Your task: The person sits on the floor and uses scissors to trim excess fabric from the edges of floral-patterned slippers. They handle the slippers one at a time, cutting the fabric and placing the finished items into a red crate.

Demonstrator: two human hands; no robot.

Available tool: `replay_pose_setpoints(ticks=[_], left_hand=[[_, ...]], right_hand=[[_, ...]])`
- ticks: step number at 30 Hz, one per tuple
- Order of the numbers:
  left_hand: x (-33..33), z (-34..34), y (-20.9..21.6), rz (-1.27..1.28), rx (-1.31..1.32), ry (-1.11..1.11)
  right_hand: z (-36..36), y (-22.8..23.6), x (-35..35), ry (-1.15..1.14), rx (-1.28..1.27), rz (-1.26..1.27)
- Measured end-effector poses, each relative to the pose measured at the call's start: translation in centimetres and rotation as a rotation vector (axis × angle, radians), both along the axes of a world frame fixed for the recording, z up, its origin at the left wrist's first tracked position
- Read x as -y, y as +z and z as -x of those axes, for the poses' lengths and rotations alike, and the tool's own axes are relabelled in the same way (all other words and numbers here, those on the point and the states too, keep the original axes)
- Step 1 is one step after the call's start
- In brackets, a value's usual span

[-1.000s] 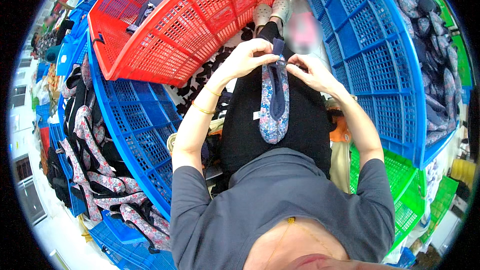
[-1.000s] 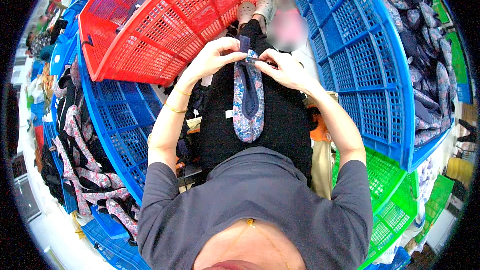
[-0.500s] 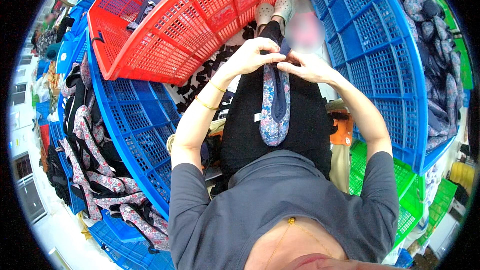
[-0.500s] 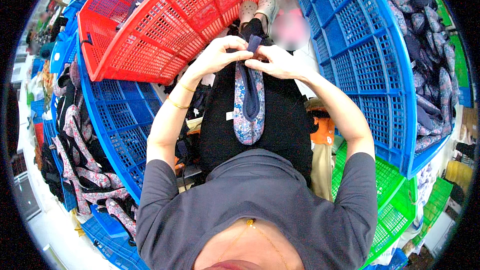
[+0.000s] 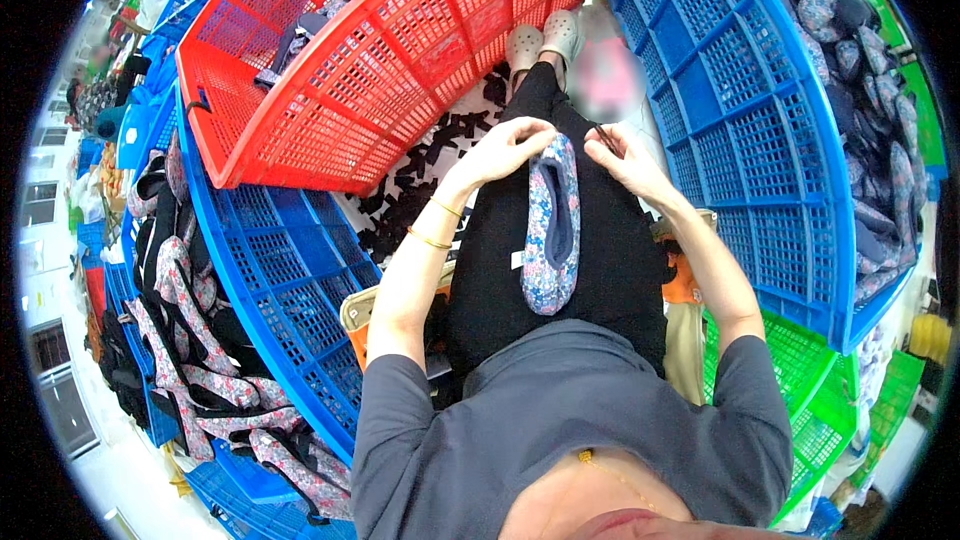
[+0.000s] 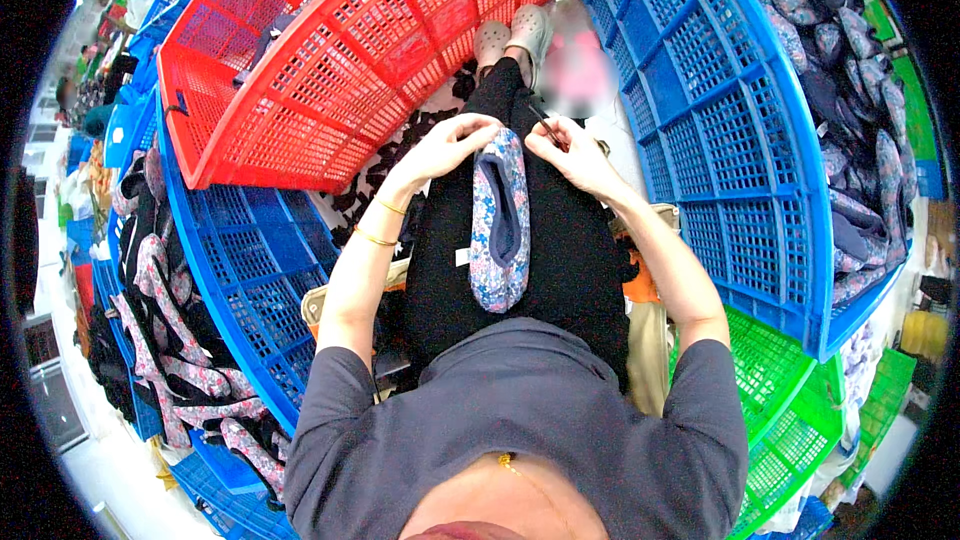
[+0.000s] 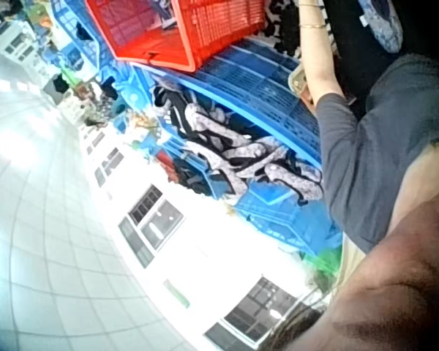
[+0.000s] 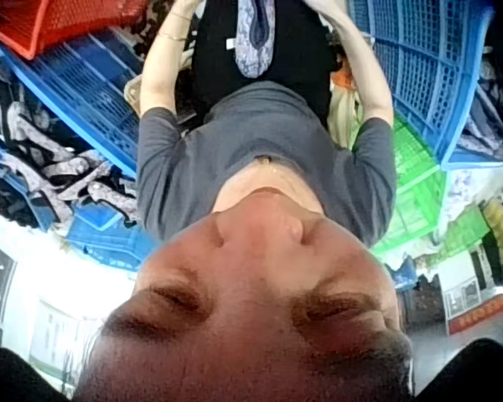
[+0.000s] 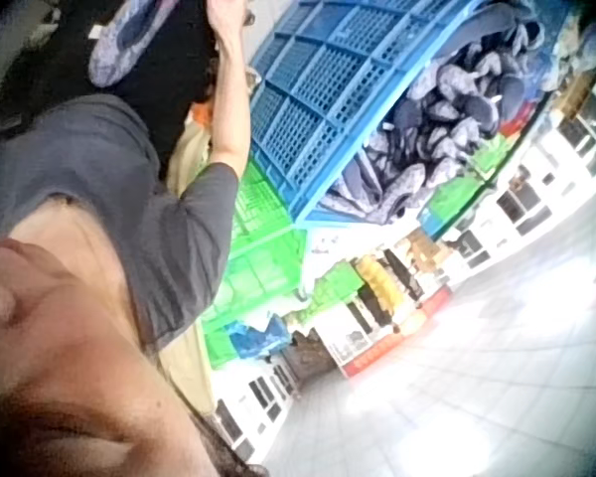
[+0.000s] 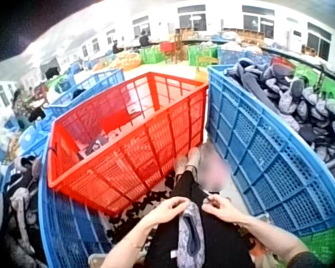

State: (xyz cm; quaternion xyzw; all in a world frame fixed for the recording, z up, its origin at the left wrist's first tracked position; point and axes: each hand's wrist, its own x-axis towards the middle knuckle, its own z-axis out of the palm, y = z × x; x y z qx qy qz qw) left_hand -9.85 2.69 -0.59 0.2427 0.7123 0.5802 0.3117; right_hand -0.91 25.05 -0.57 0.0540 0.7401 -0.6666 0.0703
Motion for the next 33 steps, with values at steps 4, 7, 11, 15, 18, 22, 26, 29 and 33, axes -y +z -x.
replay_pose_setpoints(ticks=[4,7,11,15,18,22,26,29,33], left_hand=[[0.3,-0.5,0.5,-0.089,0.125,-0.022],[0.5,-1.4,1.9,-0.131,0.233,-0.052],[0.6,-2.5,5.6,-0.178,0.260,-0.113],[0.2,-3.3,7.4,-0.220,0.262,-0.179],[0.0,-4.0,9.2,-0.136,0.182,-0.204],[0.1,-4.0,10.3,0.002,-0.032,-0.334],[0.6,-5.8,12.4,-0.061,-0.206,-0.355],[1.9,-7.4,14.1,0.022,-0.295,-0.323],[1.8,-8.6,15.2,0.004,-0.127,-0.297]], right_hand=[[0.6,-0.3,1.2,0.095,-0.011,0.053],[0.4,0.2,2.0,-0.017,-0.111,0.104],[-0.1,3.3,2.4,-0.058,-0.094,0.170],[-1.3,7.0,2.6,-0.036,-0.045,0.184],[-2.1,8.5,3.2,0.001,-0.178,0.200],[-3.7,10.3,3.5,0.013,-0.181,0.067],[-5.8,11.5,2.3,0.019,0.104,0.349],[-6.9,12.3,2.0,0.134,0.253,0.545],[-7.4,12.6,1.9,0.072,0.270,0.674]])
